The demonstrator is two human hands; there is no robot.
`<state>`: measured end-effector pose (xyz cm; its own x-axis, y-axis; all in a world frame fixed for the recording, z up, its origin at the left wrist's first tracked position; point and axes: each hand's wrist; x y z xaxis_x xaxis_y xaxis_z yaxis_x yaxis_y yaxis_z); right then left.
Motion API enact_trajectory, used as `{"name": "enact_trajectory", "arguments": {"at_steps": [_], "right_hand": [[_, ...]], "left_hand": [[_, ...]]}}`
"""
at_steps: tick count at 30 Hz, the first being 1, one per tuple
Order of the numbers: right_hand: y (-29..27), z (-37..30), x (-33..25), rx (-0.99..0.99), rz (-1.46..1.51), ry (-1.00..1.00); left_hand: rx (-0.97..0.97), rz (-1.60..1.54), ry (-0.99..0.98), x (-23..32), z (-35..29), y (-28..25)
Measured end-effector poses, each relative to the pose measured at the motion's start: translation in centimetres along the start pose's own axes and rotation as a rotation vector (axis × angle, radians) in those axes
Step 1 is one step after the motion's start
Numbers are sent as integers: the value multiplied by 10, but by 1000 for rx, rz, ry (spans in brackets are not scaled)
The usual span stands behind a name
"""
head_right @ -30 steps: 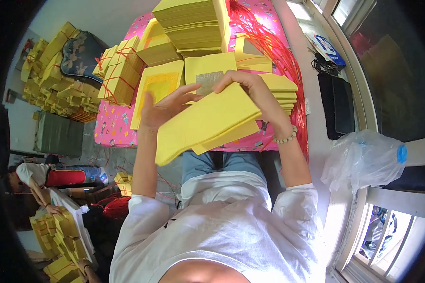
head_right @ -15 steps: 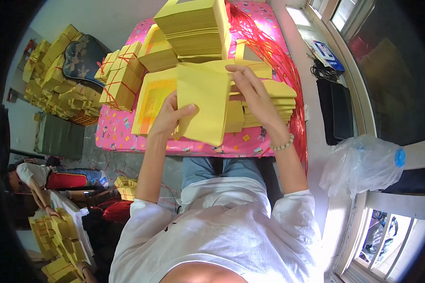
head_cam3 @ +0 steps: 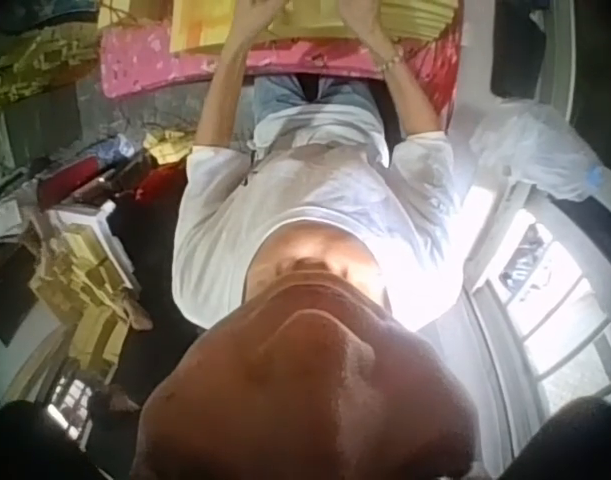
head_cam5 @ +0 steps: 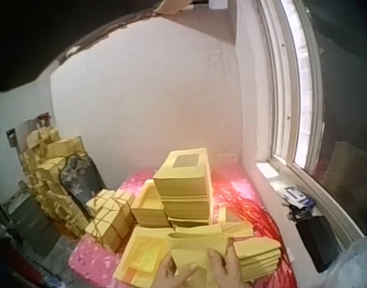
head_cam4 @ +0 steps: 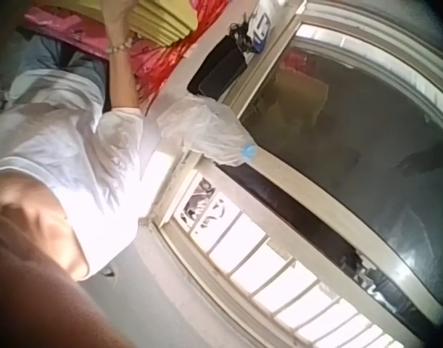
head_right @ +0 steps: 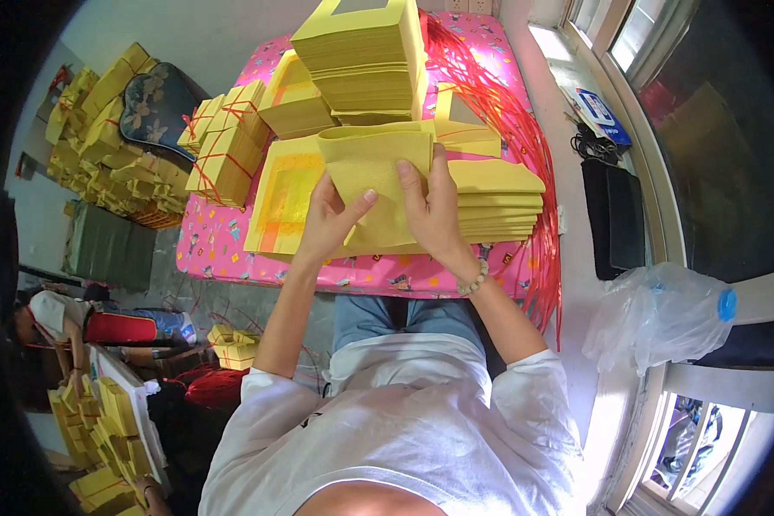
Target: Folding and stacking joss paper sheets at a table.
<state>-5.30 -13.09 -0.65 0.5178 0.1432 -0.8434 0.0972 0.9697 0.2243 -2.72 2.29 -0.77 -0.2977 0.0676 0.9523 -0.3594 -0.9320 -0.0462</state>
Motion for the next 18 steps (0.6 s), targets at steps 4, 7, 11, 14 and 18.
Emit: {"name": "enact_trajectory", "arguments": {"at_steps": [4,7,11,14,18], "right_hand": [[1,-3,2,20,-78,-8],[2,-2,-1,-4,-69,15],[2,-1,-17,4,-412,-205],[1,0,-25,-7,-576,-246],[3,-2,-37,-69,-548,-113]], "left_hand": [[203,30,185,6,4,15],[258,-32,156,3,7,17],[360,-152,117,4,7,17],[364,-160,128,4,7,16],[277,-149,114,3,5,13]]}}
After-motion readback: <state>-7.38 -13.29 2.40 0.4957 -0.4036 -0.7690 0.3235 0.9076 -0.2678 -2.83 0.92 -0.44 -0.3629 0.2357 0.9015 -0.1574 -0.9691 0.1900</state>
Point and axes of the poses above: each hand's wrist, its own z-axis towards the middle knuckle, its own y-axis out of the palm, x = y × z, and after that the axes turned 9 degrees about z, right-handed
